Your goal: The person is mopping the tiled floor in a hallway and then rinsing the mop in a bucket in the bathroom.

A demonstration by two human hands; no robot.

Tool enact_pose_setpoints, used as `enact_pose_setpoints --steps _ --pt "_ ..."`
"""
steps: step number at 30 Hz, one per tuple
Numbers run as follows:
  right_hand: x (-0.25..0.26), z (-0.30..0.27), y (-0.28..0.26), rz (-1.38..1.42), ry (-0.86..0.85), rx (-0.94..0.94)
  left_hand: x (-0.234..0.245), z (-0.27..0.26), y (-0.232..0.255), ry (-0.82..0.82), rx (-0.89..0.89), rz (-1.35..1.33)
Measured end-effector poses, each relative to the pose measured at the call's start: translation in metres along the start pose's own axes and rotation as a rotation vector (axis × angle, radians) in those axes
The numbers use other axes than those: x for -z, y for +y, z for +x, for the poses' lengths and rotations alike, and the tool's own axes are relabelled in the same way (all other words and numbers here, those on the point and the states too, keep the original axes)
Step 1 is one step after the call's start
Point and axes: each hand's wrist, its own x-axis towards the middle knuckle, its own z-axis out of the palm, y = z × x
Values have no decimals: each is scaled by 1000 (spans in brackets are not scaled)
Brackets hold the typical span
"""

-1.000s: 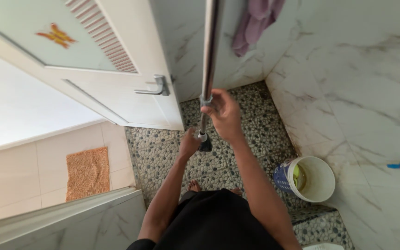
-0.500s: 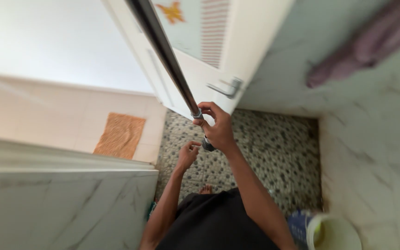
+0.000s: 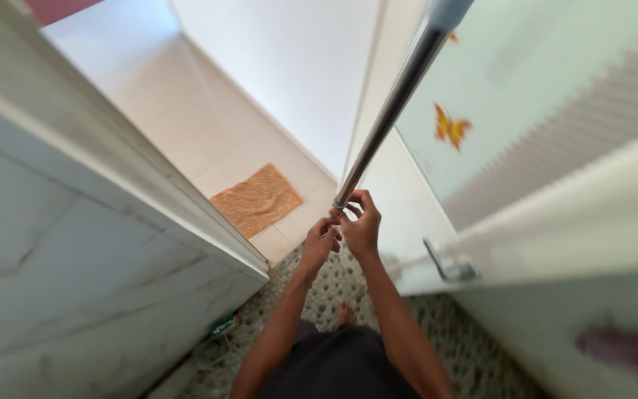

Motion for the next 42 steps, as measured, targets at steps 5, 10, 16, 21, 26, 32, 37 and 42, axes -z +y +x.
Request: enact_pose_setpoints --steps 5,10,16,21,26,32,37,42 --pt "-32 42 11 -33 -195 -16 9 14 27 244 -45 -68" --pt "-61 89 12 19 -513 44 52 59 13 417 -105 -161" --pt "-109 145 56 -51 -529 96 83 118 11 560 -187 -231" --pt "-146 192 70 -98 -592 116 93 167 36 517 -156 -250" --pt "-185 230 82 -111 -640 102 109 207 58 529 -104 -222" --pt "-258 272 98 -63 -696 19 159 251 90 642 -97 -236" --pt "-346 315 101 -42 -747 -60 213 295 141 804 -109 -265" --pt "-441 374 109 27 -853 -63 297 379 127 969 -279 -272"
